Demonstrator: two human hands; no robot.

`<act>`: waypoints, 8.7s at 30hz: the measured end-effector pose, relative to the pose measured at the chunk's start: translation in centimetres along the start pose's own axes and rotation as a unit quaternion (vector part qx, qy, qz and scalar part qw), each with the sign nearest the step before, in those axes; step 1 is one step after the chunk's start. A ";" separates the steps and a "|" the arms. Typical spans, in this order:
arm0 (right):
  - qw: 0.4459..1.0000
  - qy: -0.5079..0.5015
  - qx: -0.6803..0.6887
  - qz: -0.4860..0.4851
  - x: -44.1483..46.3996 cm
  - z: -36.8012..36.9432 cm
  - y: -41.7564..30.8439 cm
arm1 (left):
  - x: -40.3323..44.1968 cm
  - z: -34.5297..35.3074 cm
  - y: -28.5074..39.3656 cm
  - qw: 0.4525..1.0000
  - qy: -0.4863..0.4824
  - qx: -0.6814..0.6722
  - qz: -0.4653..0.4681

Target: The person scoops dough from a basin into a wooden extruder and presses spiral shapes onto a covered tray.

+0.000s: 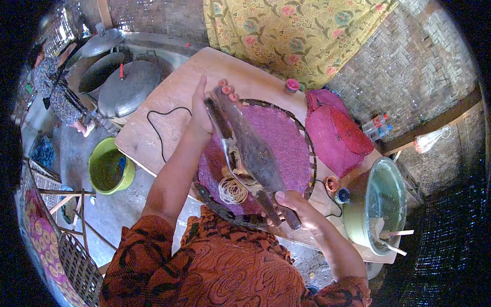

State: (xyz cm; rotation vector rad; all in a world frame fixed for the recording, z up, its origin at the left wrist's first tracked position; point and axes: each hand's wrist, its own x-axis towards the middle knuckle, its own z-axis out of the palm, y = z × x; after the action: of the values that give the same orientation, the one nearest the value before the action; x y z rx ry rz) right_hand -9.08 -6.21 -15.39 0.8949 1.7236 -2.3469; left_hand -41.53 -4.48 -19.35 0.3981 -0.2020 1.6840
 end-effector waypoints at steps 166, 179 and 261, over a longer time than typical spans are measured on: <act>0.942 0.093 -0.257 -0.193 -8.4 -4.7 -11.0 | -11.5 -0.3 -9.2 0.407 -0.196 0.886 -0.100; 0.601 0.319 -0.714 -0.164 6.9 -15.1 1.3 | -25.8 9.4 0.7 0.493 0.447 0.692 0.278; 0.655 0.207 -0.715 0.134 -43.8 -25.9 5.1 | 14.9 5.1 -62.6 0.426 -0.242 0.830 0.264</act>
State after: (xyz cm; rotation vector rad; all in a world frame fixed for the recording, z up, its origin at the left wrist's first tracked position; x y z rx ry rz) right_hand 39.36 3.90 -2.45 1.0842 2.4538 -0.0897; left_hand 19.11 17.11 -15.01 2.5476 1.2449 1.7214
